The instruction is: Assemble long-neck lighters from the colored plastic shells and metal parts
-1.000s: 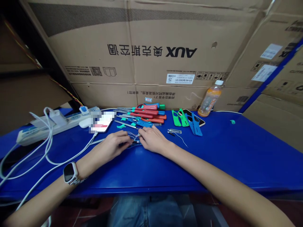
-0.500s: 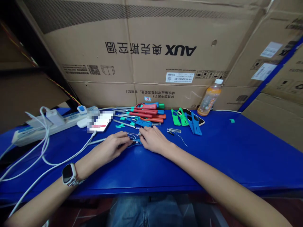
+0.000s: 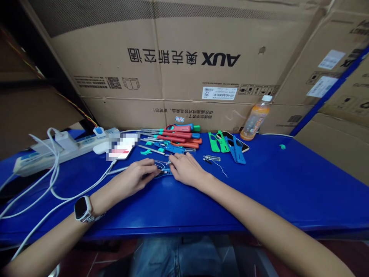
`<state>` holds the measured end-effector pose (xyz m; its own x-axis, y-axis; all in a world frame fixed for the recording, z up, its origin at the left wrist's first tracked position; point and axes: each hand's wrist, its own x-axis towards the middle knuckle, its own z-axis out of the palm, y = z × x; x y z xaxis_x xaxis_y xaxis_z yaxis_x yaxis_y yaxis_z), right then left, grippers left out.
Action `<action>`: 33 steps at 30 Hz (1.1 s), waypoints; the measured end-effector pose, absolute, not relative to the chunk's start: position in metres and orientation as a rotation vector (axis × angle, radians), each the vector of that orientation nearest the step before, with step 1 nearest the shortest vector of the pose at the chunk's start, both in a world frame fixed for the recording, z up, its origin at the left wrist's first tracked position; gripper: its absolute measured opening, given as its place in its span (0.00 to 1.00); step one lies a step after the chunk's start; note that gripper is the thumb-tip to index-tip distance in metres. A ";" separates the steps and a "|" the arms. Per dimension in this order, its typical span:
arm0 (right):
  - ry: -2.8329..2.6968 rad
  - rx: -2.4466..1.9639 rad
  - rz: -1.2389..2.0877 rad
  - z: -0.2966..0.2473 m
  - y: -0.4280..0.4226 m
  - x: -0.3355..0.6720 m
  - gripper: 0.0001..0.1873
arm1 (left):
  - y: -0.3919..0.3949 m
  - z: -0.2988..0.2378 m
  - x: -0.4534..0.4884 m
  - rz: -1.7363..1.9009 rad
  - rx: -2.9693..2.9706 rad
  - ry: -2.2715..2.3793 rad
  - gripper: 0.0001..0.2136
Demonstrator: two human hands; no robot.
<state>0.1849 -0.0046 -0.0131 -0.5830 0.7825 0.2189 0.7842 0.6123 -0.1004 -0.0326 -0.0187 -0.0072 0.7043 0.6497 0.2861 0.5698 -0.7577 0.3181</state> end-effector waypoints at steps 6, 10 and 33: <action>-2.598 -1.271 -0.004 -0.012 -0.005 0.184 0.09 | -0.017 -0.008 -0.036 0.574 2.712 0.962 0.12; -2.605 -1.283 0.008 -0.012 -0.006 0.184 0.09 | -0.016 -0.010 -0.036 0.563 2.719 0.936 0.11; -2.349 -1.068 0.477 0.001 -0.005 0.200 0.05 | -0.033 0.000 -0.029 0.527 2.838 1.011 0.14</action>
